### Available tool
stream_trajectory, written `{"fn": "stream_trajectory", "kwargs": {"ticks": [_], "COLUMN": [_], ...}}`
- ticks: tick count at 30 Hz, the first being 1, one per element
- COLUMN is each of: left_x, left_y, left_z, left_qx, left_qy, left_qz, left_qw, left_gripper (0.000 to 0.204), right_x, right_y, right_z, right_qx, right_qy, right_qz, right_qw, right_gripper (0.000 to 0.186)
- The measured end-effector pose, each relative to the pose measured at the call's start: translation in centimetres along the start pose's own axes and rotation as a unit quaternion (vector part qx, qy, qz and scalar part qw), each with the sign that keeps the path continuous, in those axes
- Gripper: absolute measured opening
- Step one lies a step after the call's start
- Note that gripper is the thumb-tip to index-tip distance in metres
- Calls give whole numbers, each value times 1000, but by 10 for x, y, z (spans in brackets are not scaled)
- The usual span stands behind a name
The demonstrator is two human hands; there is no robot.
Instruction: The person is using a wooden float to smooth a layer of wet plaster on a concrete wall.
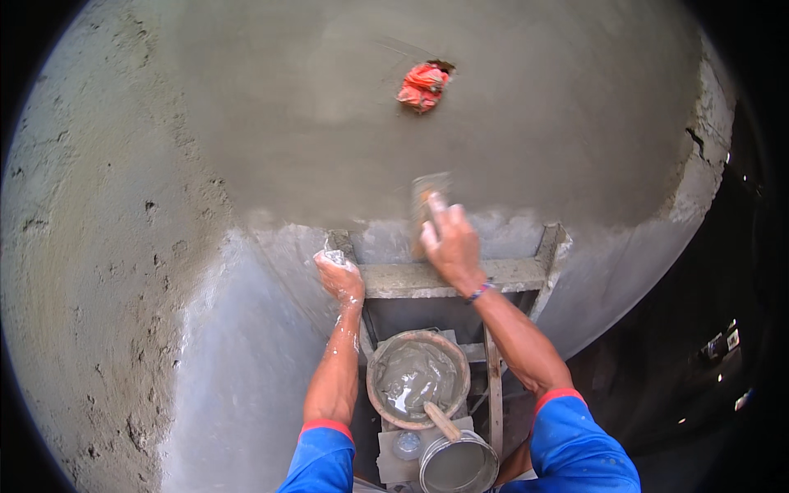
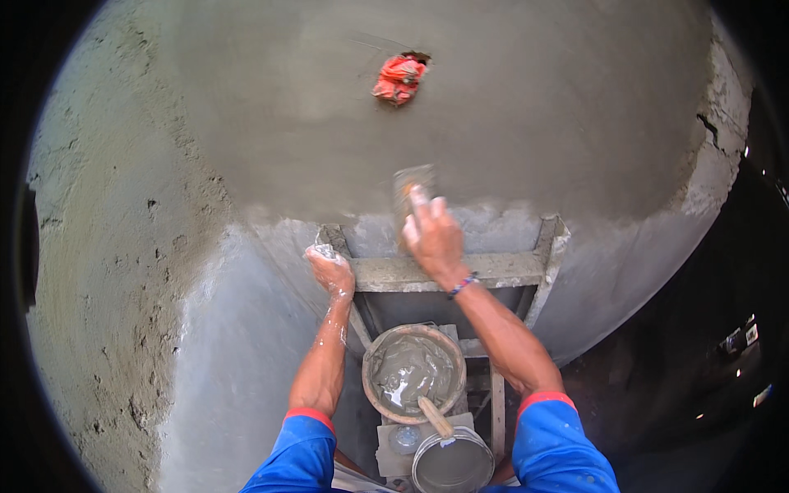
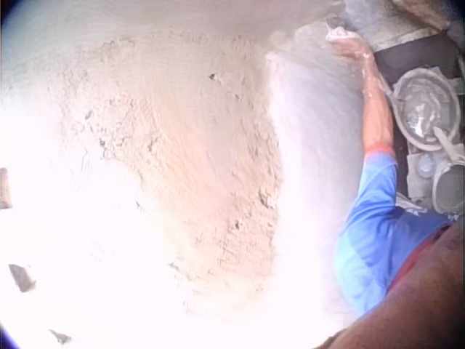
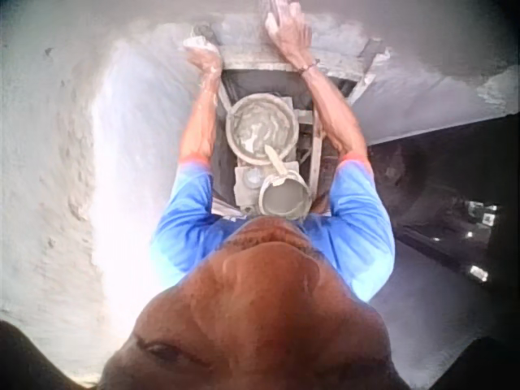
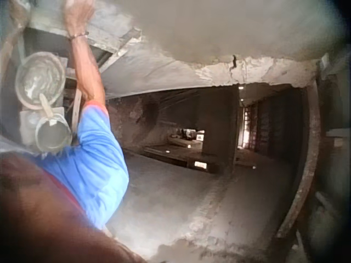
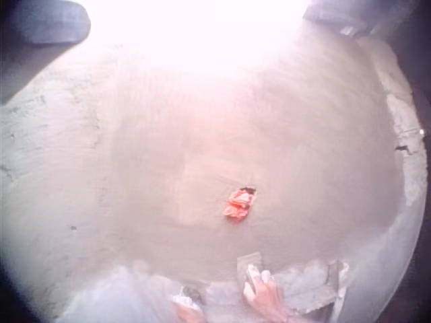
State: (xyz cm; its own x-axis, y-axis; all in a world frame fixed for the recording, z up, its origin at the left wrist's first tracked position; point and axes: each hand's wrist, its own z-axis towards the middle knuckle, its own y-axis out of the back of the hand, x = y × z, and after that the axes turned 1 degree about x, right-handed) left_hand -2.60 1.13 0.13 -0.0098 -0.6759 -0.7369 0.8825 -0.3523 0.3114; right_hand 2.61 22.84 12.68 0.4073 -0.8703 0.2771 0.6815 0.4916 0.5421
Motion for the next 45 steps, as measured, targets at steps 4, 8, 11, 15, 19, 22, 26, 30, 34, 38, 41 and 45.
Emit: {"fn": "stream_trajectory", "kwargs": {"ticks": [4, 8, 11, 15, 19, 22, 26, 30, 34, 38, 41, 45], "left_x": [-10, -15, -9, -2, -2, -12, -6, -12, -5, -16, -14, -8], "left_y": [2, 5, 0, -1, 2, -2, 8, 6, 15, 7, 10, 19], "left_z": [-6, -6, -7, -4, -4, -8, -5, -7, 1, -6, -7, -2], "left_qx": [25, 15, 8, 16, 9, 14, 21, 19, 15, 13, 12, 13], "left_qy": [7, -53, -47, -36, -44, -35, -39, -59, -49, -60, -68, -63], "left_qz": [-4, -44, -48, -41, -55, -80, -84, -102, -79, -91, -95, -74], "left_qw": [1000, 998, 998, 998, 997, 996, 995, 993, 996, 994, 993, 995], "left_gripper": [49, 49, 49, 50, 49, 49, 49, 49, 47, 43, 48, 47], "right_x": [-29, -19, -2, 51, 104, 104, 75, 34, 98, 132, 151, 141], "right_y": [90, 63, 0, 17, 45, 40, -3, -15, 32, 91, 72, 2], "right_z": [96, 101, 40, 54, 149, 184, 119, 40, 103, 248, 281, 207], "right_qx": [-223, -183, 19, -6, -101, -88, -10, 205, 48, -158, -143, -123], "right_qy": [-74, -79, 74, 187, 175, 139, 134, 225, 279, 273, 197, 237], "right_qz": [-29, -59, -127, -76, -120, -161, -202, -250, -218, -120, -144, -197], "right_qw": [972, 978, 989, 979, 972, 973, 970, 919, 934, 941, 959, 943], "right_gripper": [54, 57, 64, 62, 54, 53, 62, 59, 63, 57, 50, 51]}}
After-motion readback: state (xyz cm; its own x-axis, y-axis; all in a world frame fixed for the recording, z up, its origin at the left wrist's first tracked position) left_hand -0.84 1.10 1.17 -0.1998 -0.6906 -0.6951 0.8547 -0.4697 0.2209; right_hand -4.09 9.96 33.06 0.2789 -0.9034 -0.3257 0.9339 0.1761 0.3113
